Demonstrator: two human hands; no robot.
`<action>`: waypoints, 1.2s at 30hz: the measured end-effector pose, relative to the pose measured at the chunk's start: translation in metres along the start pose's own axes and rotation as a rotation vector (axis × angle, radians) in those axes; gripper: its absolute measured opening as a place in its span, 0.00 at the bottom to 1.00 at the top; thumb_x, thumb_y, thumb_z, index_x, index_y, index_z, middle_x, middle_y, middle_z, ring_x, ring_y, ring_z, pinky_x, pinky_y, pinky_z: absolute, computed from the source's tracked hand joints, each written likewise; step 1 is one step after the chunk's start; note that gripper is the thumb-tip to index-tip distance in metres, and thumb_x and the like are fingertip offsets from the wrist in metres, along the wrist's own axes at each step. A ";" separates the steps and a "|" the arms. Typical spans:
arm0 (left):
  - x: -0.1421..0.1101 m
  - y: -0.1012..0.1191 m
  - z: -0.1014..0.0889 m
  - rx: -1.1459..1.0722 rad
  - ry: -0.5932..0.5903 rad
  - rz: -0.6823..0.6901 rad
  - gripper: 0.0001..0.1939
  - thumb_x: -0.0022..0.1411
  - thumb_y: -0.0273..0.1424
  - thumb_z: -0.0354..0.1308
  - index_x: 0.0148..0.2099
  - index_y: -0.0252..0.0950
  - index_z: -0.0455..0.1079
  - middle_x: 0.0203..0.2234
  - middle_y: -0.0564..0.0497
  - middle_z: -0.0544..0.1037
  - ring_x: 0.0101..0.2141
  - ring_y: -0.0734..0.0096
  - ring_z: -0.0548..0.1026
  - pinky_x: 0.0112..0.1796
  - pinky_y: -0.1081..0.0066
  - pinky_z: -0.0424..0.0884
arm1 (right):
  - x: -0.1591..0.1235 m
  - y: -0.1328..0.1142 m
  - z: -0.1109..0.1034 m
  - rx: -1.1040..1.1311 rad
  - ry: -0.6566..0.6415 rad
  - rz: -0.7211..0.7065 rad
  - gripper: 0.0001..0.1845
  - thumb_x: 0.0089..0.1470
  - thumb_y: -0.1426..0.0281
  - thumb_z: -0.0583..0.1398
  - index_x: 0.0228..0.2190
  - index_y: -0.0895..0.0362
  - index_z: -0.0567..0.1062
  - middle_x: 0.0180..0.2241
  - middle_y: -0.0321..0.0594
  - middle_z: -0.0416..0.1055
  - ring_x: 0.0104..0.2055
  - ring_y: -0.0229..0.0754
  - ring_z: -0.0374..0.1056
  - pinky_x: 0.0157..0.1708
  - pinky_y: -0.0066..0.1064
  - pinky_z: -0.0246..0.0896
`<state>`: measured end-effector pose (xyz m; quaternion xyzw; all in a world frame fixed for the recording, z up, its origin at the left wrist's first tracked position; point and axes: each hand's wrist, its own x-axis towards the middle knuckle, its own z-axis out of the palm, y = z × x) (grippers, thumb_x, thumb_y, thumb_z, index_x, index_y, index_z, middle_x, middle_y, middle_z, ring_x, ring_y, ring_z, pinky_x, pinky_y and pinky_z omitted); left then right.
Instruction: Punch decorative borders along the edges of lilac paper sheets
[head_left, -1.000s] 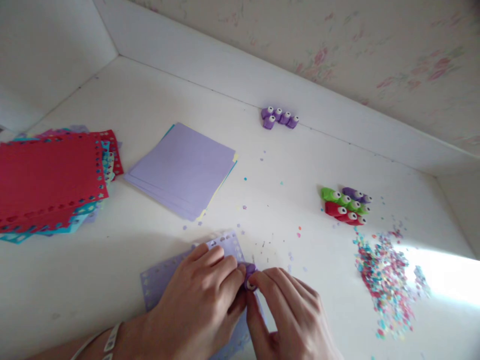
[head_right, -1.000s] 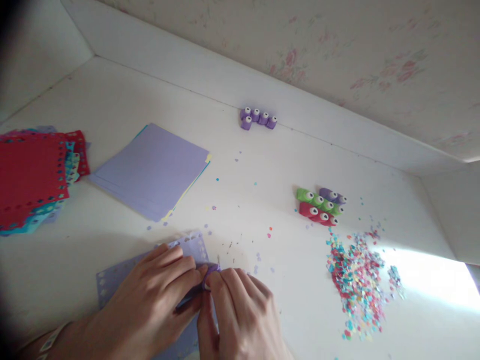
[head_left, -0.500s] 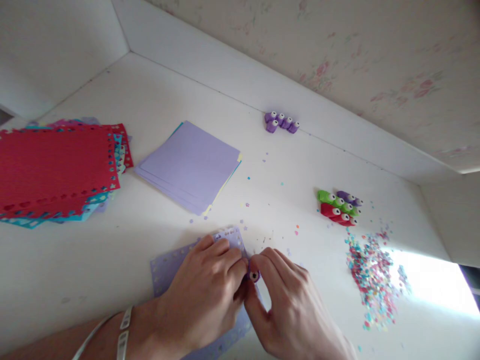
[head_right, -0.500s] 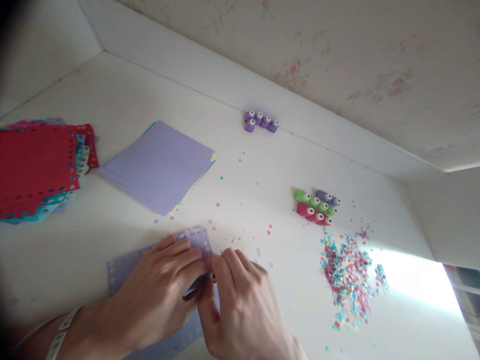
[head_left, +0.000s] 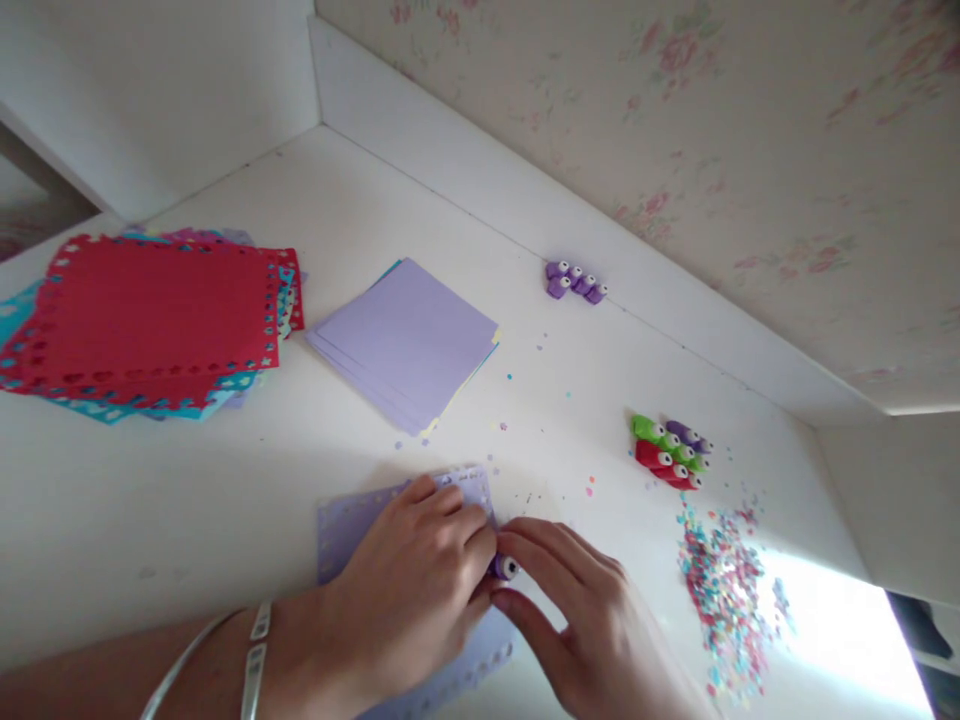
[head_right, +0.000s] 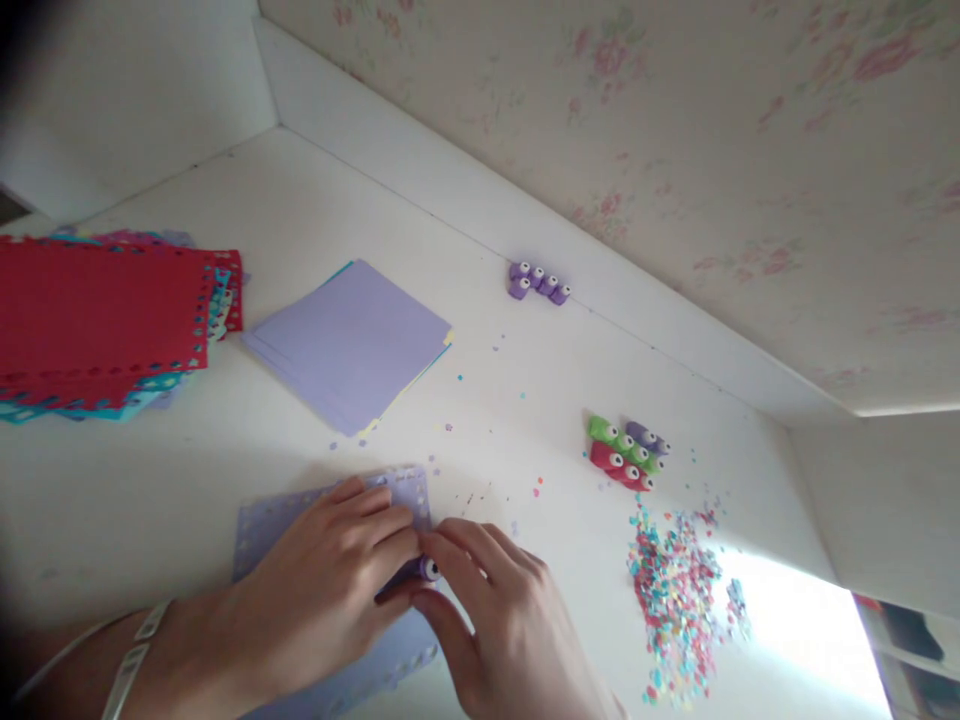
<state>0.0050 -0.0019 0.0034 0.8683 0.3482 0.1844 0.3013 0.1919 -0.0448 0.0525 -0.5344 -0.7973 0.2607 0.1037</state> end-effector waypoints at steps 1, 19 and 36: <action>0.000 -0.001 -0.001 0.006 -0.009 -0.009 0.04 0.61 0.32 0.61 0.37 0.39 0.71 0.31 0.54 0.77 0.37 0.59 0.73 0.44 0.54 0.66 | -0.001 0.002 0.001 0.011 0.004 -0.006 0.16 0.62 0.71 0.58 0.51 0.53 0.70 0.47 0.44 0.73 0.46 0.44 0.71 0.43 0.36 0.72; 0.002 -0.003 -0.011 -0.005 -0.041 -0.017 0.12 0.59 0.30 0.65 0.46 0.41 0.71 0.39 0.51 0.76 0.43 0.57 0.72 0.47 0.55 0.67 | -0.033 0.035 -0.010 -0.005 0.251 0.099 0.14 0.63 0.73 0.57 0.49 0.50 0.74 0.49 0.39 0.74 0.48 0.41 0.72 0.47 0.32 0.72; 0.000 -0.010 -0.002 0.119 -0.008 0.067 0.12 0.60 0.29 0.61 0.47 0.42 0.71 0.39 0.51 0.76 0.41 0.55 0.74 0.44 0.51 0.69 | -0.016 0.169 -0.121 -0.308 0.552 0.482 0.11 0.56 0.63 0.59 0.35 0.49 0.82 0.38 0.38 0.80 0.41 0.49 0.76 0.43 0.39 0.70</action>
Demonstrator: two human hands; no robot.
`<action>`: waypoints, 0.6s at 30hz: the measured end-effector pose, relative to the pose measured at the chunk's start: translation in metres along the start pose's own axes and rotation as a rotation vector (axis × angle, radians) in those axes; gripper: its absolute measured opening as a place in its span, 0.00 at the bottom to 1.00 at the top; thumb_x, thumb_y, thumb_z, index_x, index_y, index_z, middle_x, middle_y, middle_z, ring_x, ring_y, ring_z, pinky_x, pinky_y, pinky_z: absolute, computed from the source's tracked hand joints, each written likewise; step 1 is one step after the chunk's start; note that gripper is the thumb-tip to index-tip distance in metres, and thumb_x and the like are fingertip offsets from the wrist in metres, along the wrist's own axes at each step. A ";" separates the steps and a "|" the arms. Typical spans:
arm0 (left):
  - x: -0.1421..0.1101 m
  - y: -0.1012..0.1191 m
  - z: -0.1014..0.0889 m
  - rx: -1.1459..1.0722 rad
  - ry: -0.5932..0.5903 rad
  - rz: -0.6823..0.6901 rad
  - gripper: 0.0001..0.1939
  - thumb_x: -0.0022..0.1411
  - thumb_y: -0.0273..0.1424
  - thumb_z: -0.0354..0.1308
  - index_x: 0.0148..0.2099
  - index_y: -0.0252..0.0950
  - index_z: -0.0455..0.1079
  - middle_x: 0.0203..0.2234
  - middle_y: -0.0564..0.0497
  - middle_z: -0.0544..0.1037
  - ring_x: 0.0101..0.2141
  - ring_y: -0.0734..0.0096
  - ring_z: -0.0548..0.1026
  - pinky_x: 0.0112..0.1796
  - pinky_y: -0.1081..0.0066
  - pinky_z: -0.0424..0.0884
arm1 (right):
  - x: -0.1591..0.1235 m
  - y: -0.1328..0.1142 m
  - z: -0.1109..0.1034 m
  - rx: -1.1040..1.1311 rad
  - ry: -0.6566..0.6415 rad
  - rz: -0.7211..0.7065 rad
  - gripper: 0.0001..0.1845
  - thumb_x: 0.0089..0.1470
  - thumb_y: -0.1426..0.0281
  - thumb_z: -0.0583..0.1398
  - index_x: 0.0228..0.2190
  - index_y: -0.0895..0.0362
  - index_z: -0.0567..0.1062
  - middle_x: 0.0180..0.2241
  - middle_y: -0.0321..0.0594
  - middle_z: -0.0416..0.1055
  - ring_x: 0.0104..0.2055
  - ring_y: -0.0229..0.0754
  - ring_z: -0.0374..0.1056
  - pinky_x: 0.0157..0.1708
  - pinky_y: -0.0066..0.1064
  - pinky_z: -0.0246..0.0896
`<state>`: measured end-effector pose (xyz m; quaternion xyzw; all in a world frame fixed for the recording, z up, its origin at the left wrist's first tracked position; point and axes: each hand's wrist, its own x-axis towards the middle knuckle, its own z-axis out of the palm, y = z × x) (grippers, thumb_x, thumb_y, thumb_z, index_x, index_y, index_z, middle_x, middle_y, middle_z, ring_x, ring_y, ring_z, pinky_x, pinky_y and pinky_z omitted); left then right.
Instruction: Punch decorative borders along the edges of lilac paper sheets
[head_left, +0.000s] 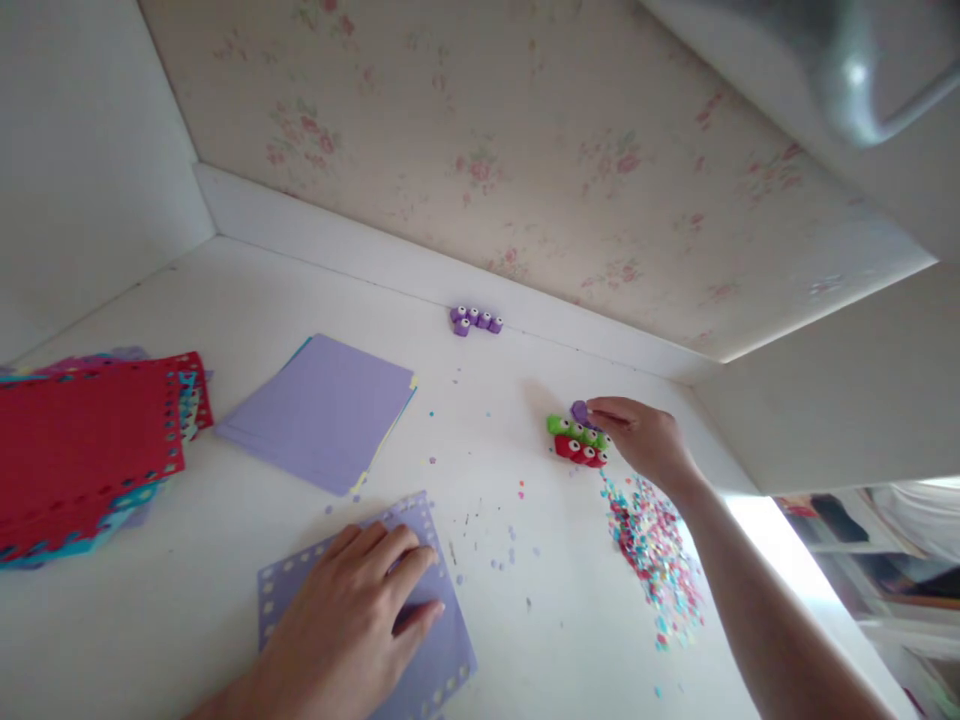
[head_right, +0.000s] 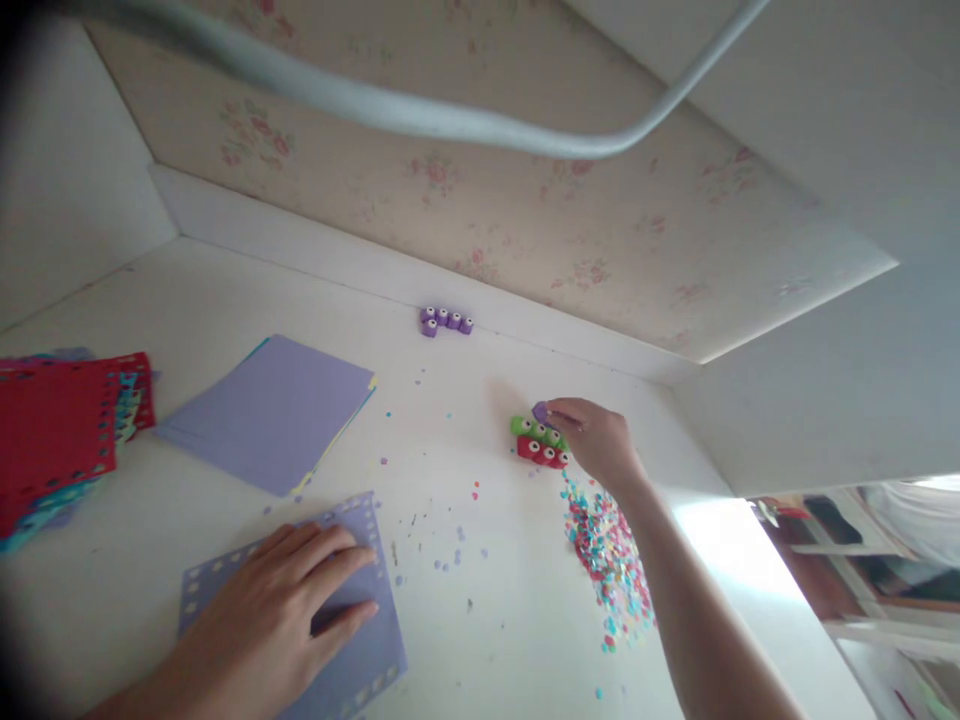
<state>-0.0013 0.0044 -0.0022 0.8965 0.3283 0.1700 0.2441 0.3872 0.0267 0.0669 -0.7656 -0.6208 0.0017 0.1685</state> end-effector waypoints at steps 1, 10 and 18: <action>0.000 0.000 0.000 -0.001 -0.003 -0.005 0.12 0.60 0.29 0.62 0.47 0.42 0.71 0.39 0.51 0.76 0.41 0.55 0.74 0.44 0.51 0.68 | 0.008 0.005 -0.001 -0.044 -0.027 -0.028 0.12 0.56 0.64 0.58 0.35 0.49 0.82 0.39 0.37 0.80 0.42 0.49 0.76 0.43 0.39 0.70; 0.005 -0.002 -0.009 -0.021 0.145 0.060 0.07 0.64 0.27 0.56 0.42 0.43 0.72 0.34 0.53 0.76 0.36 0.62 0.73 0.42 0.57 0.65 | 0.035 0.021 0.010 -0.168 -0.284 -0.339 0.16 0.61 0.66 0.52 0.36 0.50 0.80 0.41 0.39 0.79 0.43 0.47 0.75 0.44 0.37 0.70; 0.011 -0.021 -0.028 0.233 0.211 -0.074 0.11 0.66 0.33 0.56 0.50 0.40 0.70 0.42 0.48 0.76 0.41 0.56 0.72 0.42 0.54 0.63 | 0.040 0.023 0.009 -0.276 -0.318 -0.364 0.16 0.60 0.69 0.53 0.41 0.51 0.80 0.45 0.41 0.78 0.48 0.49 0.74 0.50 0.41 0.68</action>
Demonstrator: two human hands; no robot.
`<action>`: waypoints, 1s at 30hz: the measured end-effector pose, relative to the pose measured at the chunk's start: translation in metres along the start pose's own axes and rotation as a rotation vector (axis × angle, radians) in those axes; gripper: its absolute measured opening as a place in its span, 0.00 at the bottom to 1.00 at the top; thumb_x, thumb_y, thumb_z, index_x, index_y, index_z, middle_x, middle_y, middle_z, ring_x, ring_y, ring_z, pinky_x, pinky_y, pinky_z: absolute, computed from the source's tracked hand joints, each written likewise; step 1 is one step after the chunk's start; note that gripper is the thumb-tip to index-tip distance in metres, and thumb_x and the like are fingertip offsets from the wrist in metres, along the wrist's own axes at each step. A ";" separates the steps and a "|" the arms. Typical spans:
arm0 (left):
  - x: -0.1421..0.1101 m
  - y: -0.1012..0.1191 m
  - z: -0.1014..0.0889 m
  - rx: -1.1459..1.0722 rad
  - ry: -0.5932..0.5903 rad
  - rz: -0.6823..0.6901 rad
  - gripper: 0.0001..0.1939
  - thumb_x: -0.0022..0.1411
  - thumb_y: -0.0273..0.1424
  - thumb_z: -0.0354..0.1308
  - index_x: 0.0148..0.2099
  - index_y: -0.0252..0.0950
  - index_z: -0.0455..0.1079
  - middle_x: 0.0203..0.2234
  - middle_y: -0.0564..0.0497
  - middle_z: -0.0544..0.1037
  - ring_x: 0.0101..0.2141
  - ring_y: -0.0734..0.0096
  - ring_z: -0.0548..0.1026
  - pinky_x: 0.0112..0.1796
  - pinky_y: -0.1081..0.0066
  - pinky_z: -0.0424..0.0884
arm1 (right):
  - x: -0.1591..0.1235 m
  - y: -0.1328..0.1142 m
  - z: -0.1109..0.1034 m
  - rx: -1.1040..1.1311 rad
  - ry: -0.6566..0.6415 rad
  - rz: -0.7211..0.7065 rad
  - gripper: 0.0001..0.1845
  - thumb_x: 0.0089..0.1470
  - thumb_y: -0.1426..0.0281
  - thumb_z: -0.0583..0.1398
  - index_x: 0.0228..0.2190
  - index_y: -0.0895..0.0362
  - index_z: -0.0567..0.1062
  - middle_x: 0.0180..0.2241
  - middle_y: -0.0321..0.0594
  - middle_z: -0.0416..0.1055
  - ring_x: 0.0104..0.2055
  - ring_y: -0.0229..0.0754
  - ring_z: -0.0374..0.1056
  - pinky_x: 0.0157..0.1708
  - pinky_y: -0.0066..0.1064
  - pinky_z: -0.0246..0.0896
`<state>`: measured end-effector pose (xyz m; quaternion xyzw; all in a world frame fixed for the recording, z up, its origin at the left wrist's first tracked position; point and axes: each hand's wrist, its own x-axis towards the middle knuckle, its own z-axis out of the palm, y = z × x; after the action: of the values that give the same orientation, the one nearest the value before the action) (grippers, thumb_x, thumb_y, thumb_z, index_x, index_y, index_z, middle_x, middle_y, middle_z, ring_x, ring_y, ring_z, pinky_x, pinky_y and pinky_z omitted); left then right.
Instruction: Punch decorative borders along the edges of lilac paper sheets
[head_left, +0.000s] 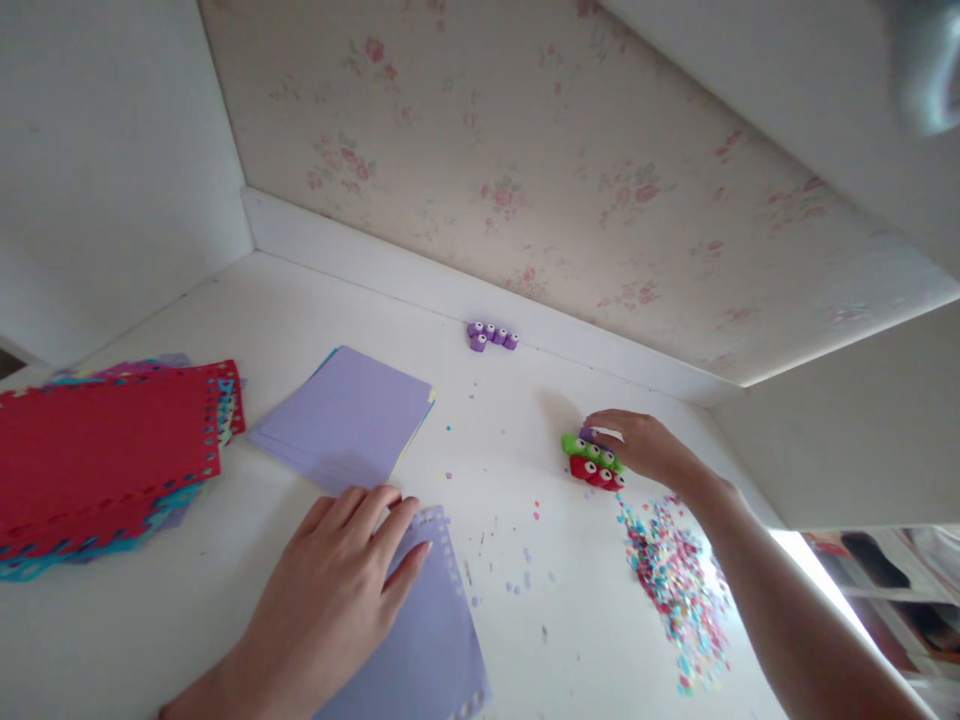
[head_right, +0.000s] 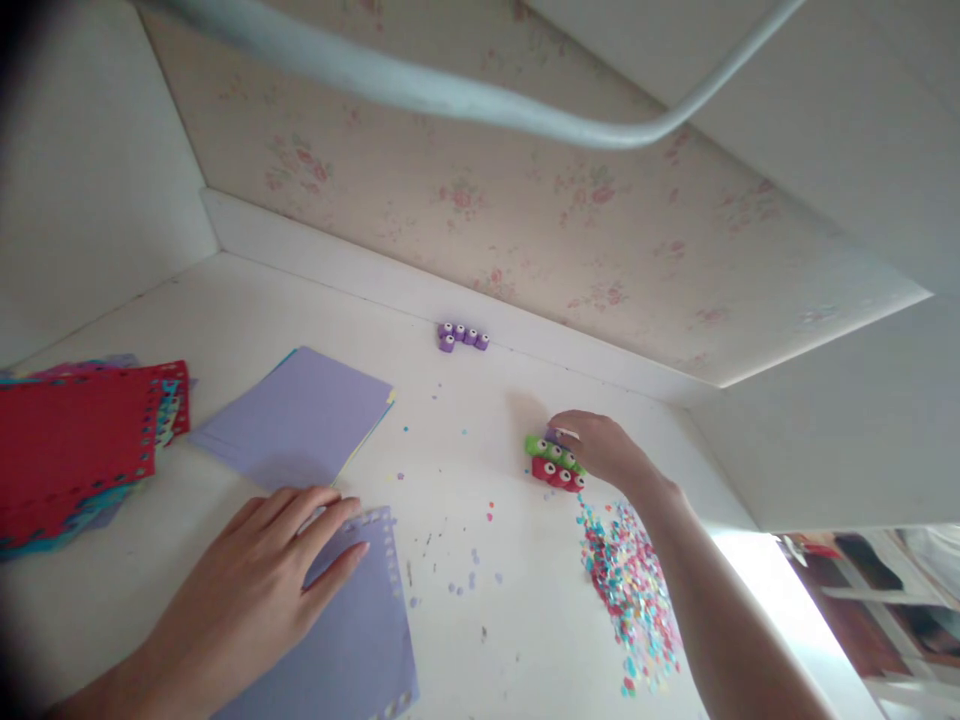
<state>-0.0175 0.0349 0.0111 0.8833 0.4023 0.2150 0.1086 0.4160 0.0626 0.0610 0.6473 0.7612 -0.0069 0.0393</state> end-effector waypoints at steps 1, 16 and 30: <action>0.000 -0.001 0.000 0.026 -0.014 -0.016 0.13 0.66 0.35 0.56 0.51 0.39 0.70 0.43 0.47 0.76 0.42 0.55 0.72 0.42 0.54 0.64 | 0.004 -0.005 -0.003 -0.011 0.019 0.016 0.16 0.59 0.70 0.53 0.42 0.51 0.79 0.47 0.41 0.77 0.49 0.49 0.73 0.52 0.42 0.67; 0.002 0.000 0.000 -0.005 -0.176 -0.090 0.23 0.57 0.35 0.67 0.54 0.38 0.69 0.48 0.45 0.75 0.45 0.53 0.72 0.45 0.54 0.67 | 0.181 -0.125 0.018 0.214 0.190 0.029 0.24 0.60 0.78 0.51 0.58 0.61 0.66 0.59 0.52 0.65 0.62 0.52 0.59 0.61 0.45 0.52; 0.005 -0.002 -0.011 -0.207 -0.212 -0.104 0.03 0.59 0.27 0.64 0.36 0.38 0.73 0.36 0.50 0.76 0.40 0.59 0.73 0.43 0.59 0.68 | 0.085 -0.160 0.025 0.698 0.216 0.167 0.12 0.66 0.63 0.50 0.49 0.52 0.63 0.47 0.44 0.73 0.46 0.42 0.73 0.47 0.37 0.68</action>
<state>-0.0212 0.0406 0.0219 0.8630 0.4096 0.1549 0.2517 0.2462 0.1188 0.0235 0.6787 0.6572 -0.1943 -0.2639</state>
